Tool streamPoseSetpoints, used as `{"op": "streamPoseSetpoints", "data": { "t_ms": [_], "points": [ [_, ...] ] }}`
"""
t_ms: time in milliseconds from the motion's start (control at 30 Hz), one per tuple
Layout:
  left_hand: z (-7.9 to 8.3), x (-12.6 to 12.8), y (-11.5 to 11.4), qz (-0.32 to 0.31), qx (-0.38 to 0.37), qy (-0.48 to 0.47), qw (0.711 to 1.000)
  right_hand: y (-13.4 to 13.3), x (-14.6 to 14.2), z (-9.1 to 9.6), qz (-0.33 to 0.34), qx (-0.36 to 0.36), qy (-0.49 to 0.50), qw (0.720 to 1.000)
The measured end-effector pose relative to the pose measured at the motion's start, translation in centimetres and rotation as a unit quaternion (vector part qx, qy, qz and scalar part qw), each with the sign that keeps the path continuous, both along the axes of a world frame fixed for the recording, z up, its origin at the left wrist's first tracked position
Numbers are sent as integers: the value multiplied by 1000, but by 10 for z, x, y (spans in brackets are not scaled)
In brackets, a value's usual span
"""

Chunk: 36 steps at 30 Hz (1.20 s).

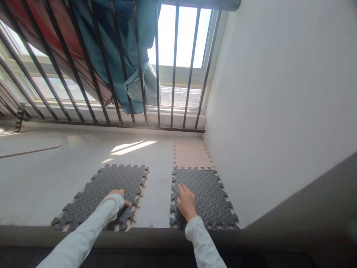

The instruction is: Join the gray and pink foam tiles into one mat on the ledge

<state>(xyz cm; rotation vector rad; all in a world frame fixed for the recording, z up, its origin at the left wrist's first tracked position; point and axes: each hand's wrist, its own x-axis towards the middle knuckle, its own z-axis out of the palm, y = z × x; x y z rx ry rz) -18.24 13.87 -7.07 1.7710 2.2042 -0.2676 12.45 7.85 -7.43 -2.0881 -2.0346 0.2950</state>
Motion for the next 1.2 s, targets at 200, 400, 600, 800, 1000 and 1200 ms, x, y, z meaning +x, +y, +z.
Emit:
{"op": "streamPoseSetpoints", "data": {
  "t_ms": [200, 400, 600, 800, 1000, 1200],
  "points": [
    [11, 18, -28, 3, -45, 27, 999, -80, 3, -8, -63, 40, 71, 995],
    [-12, 40, -95, -23, 54, 30, 998, -118, 31, -6, -132, 90, 125, 979],
    [-6, 36, -129, 14, 94, 51, 994, -136, 33, -14, -104, 134, 159, 973],
    [13, 19, -119, 48, 29, 32, 998, -139, 29, -19, -79, 143, 175, 971],
    [7, 8, -119, 15, 74, 27, 997, -140, 23, -18, -63, 143, 212, 965],
    [8, 15, -116, 19, 66, 10, 998, -142, 17, -13, -51, 131, 219, 966]
  ]
}}
